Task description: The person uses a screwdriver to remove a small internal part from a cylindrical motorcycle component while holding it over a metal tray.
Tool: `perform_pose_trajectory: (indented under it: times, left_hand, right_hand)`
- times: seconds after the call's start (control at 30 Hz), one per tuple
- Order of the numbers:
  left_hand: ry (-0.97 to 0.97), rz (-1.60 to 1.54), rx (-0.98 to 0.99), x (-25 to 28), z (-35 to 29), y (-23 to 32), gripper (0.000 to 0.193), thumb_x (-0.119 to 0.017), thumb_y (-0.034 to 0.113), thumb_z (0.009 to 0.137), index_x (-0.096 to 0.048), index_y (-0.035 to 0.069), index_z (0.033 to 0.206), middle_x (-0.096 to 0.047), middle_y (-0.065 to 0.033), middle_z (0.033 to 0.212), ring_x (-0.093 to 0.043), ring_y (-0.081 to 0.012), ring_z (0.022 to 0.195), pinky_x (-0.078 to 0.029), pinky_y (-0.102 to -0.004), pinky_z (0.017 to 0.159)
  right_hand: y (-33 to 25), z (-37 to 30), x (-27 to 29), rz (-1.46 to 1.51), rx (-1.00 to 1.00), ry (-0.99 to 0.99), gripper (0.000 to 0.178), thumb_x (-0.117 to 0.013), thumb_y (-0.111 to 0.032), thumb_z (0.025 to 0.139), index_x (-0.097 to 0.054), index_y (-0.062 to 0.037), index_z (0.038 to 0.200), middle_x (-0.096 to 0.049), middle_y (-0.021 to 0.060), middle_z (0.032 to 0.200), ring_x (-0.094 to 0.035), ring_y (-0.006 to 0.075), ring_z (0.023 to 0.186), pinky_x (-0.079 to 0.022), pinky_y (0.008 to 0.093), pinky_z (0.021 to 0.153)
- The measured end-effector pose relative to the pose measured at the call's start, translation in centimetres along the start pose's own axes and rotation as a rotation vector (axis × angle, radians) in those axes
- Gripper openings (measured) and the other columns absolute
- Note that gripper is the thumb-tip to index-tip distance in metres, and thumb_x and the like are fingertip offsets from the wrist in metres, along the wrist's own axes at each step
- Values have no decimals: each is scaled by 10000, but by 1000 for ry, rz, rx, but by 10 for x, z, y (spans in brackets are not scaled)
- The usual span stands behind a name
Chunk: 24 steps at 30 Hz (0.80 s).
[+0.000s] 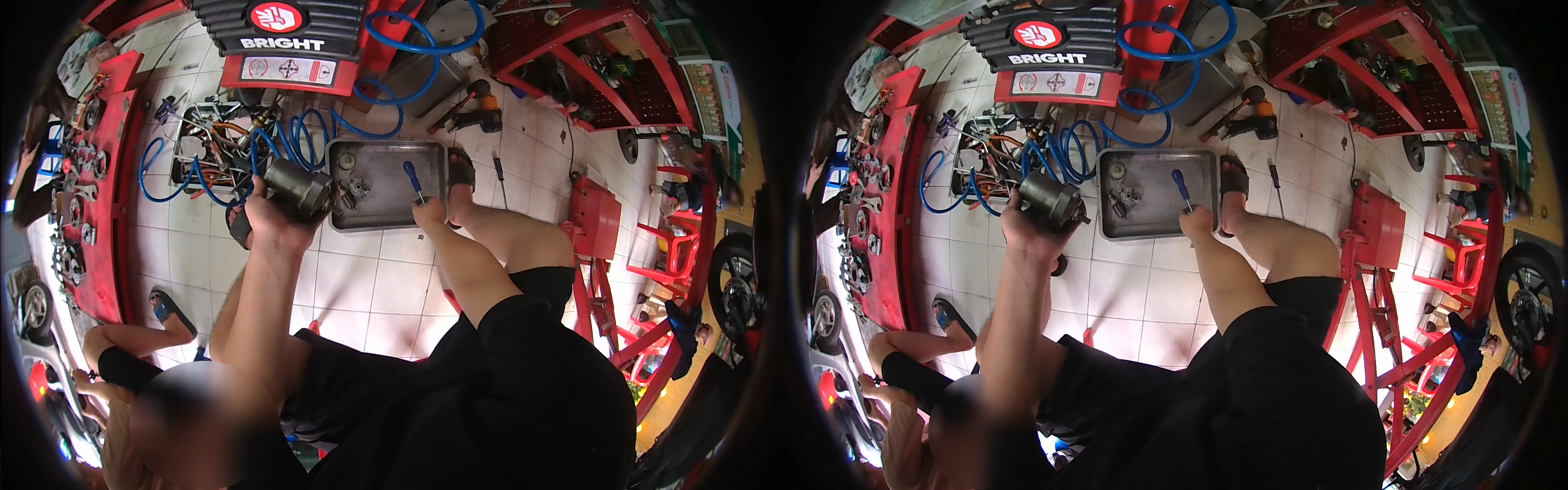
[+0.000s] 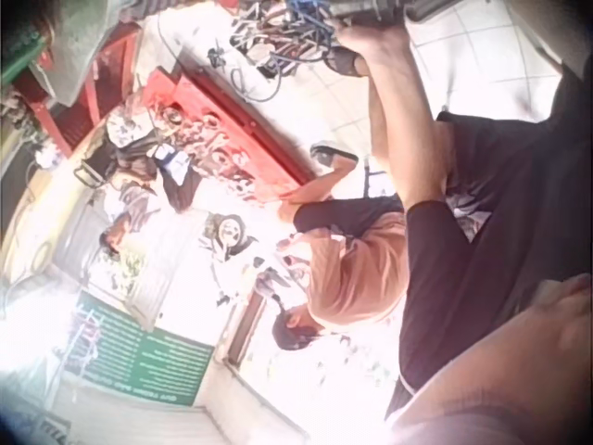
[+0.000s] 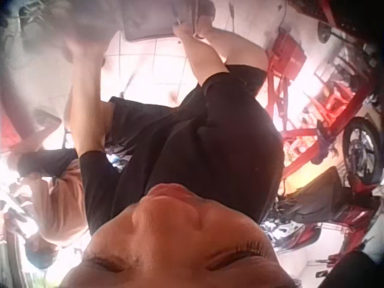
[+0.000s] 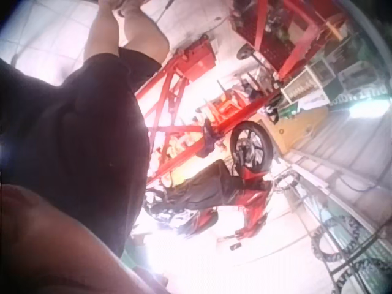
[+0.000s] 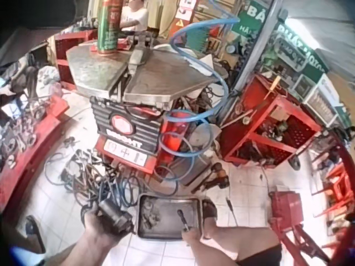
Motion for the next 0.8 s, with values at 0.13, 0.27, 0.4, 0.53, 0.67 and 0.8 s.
perform_pose_trajectory:
  times: [0.13, 0.27, 0.4, 0.53, 0.67, 0.8]
  left_hand:
    - [18, -3, 32, 14, 6, 10, 558, -219, 524, 1029, -582, 139, 1207, -617, -125, 1165, -575, -340, 1061, -431, -526, 935]
    - [-46, -7, 6, 15, 4, 17, 541, -227, 498, 1033, -602, 141, 1190, -648, -108, 1108, -605, -330, 1014, -454, -530, 894]
    - [-45, 13, 48, -4, 4, 8, 540, -228, 494, 1035, -600, 137, 1195, -640, -109, 1113, -596, -321, 1031, -445, -538, 913]
    - [10, -32, 4, 5, -1, 21, 555, -224, 509, 1033, -585, 127, 1210, -614, -124, 1161, -567, -334, 1084, -423, -548, 953]
    - [-22, -4, 38, -1, 4, 13, 604, -217, 577, 1020, -504, 162, 1349, -530, -142, 1362, -506, -367, 1244, -337, -625, 1060]
    - [-53, 8, -7, 13, 13, 16, 608, -214, 602, 1010, -533, 169, 1295, -572, -131, 1306, -527, -360, 1211, -355, -607, 1043]
  right_hand:
    - [9, 1, -21, -58, -109, -58, 368, -732, -328, 775, -727, -25, 982, -707, 230, 962, -685, 386, 953, -549, 452, 841]
    - [22, 12, -26, -245, -175, -127, 409, -716, -290, 784, -689, -4, 1075, -667, 241, 1141, -654, 360, 1077, -532, 421, 917]
    - [90, 41, -15, -322, -196, 101, 504, -713, -282, 780, -627, -12, 1197, -578, 269, 1290, -574, 333, 1221, -483, 389, 995]
    - [40, 48, 19, -41, -51, 74, 536, -688, -239, 834, -560, -33, 1312, -638, 191, 1242, -617, 301, 1149, -473, 331, 977]
    - [8, 62, 80, 74, 450, 450, 475, -673, -229, 861, -579, -17, 1275, -682, 187, 1136, -655, 329, 1043, -497, 346, 905]
    - [-79, 35, 119, 85, 350, -57, 378, -670, -338, 884, -670, 4, 1044, -713, 115, 897, -676, 260, 826, -485, 349, 700]
Point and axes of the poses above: each hand's wrist, its own z-axis towards the middle knuckle, its own x-axis out of the back of the hand, y = z × x, the point moved 2 cm from there along z, towards the middle knuckle
